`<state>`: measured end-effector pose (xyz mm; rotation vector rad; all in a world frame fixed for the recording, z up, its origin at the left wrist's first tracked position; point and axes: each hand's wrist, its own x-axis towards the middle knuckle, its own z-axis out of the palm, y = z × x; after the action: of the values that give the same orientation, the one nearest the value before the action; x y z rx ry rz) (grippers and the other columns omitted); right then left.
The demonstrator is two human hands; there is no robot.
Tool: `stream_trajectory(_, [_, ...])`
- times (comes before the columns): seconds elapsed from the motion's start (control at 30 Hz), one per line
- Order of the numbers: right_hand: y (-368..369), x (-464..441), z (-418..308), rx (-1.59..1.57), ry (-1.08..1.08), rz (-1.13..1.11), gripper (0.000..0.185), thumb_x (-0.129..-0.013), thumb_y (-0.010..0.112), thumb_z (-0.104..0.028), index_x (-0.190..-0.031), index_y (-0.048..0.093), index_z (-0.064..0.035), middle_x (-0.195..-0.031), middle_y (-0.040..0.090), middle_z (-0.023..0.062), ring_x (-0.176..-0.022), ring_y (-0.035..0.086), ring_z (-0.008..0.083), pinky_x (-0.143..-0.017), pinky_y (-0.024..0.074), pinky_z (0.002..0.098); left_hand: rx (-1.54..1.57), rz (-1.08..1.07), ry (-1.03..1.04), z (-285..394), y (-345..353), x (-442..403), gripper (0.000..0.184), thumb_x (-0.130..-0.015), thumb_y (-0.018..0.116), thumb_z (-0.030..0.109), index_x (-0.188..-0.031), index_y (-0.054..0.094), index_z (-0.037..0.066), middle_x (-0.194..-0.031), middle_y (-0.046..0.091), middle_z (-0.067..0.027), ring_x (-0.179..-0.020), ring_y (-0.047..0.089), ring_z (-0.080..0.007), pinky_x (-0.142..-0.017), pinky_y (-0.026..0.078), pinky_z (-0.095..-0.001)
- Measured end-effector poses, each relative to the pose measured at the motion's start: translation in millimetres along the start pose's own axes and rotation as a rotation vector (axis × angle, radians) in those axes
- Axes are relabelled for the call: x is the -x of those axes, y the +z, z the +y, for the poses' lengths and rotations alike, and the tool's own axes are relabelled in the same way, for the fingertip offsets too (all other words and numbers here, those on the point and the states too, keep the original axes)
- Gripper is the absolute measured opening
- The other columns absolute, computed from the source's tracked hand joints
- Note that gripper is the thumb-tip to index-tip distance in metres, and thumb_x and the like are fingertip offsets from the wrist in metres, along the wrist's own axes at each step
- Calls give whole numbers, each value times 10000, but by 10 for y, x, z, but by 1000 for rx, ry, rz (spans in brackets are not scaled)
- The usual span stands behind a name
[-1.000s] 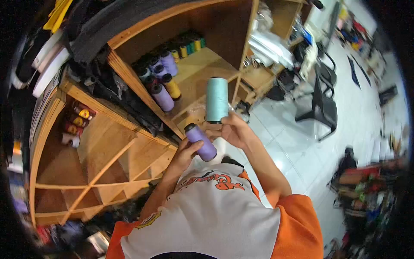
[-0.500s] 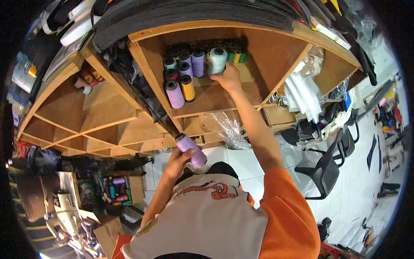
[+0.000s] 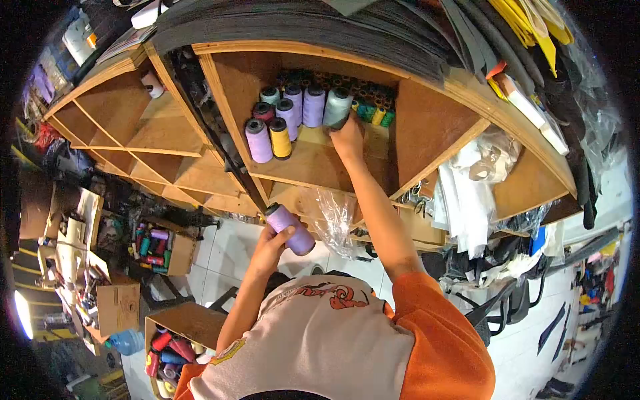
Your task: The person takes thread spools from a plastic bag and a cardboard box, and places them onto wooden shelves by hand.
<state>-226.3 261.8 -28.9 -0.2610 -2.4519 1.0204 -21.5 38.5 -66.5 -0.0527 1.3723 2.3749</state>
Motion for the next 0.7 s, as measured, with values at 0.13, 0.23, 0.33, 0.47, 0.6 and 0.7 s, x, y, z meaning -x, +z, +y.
stream_trajectory(0.13, [72,36,135,-52,-41,58,579,-654,764,-182,-1149,500,-38,-1052,612,199,-1035,564,380,-856,462,440,-76,52,-4,-102,60,36,383,-841,671,202,-1127,520,-3,-1047,609,-84,-975,577,-177,-887,440,-335])
stream_trajectory(0.23, [-149,178,68,-105,-82,28,550,-687,756,-199,-1151,510,-36,-1040,617,183,-1034,577,344,-854,467,426,-174,73,6,3,116,19,390,-836,680,206,-1123,522,-6,-1032,613,-81,-962,577,-170,-883,441,-332])
stream_trajectory(0.33, [-576,552,-79,-204,-11,-304,461,-693,784,-215,-1057,560,-42,-945,639,119,-891,621,204,-793,478,314,-308,95,73,130,211,-45,411,-830,694,220,-1118,520,-17,-1029,613,-84,-942,572,-148,-860,451,-322])
stream_trajectory(0.47, [-1146,1277,-450,-166,-204,-837,570,-691,783,-287,-1157,551,-51,-973,652,122,-863,645,190,-781,493,317,-422,120,280,263,412,-296,426,-794,734,237,-1080,544,-16,-935,640,-92,-815,606,-164,-747,492,-304])
stream_trajectory(0.6, [-1112,1394,-384,-209,4,-640,547,-696,770,-268,-1151,553,-56,-999,666,133,-912,656,280,-789,501,371,-650,98,380,522,800,-409,476,-740,776,281,-1027,564,-33,-910,646,-128,-799,618,-202,-742,490,-325])
stream_trajectory(0.7, [-1188,1303,-422,-135,-179,-502,593,-656,798,-269,-1128,553,-6,-971,651,194,-851,667,300,-771,519,376,-914,130,412,579,897,-548,510,-732,780,332,-1057,569,0,-1037,620,-161,-911,607,-238,-809,467,-340])
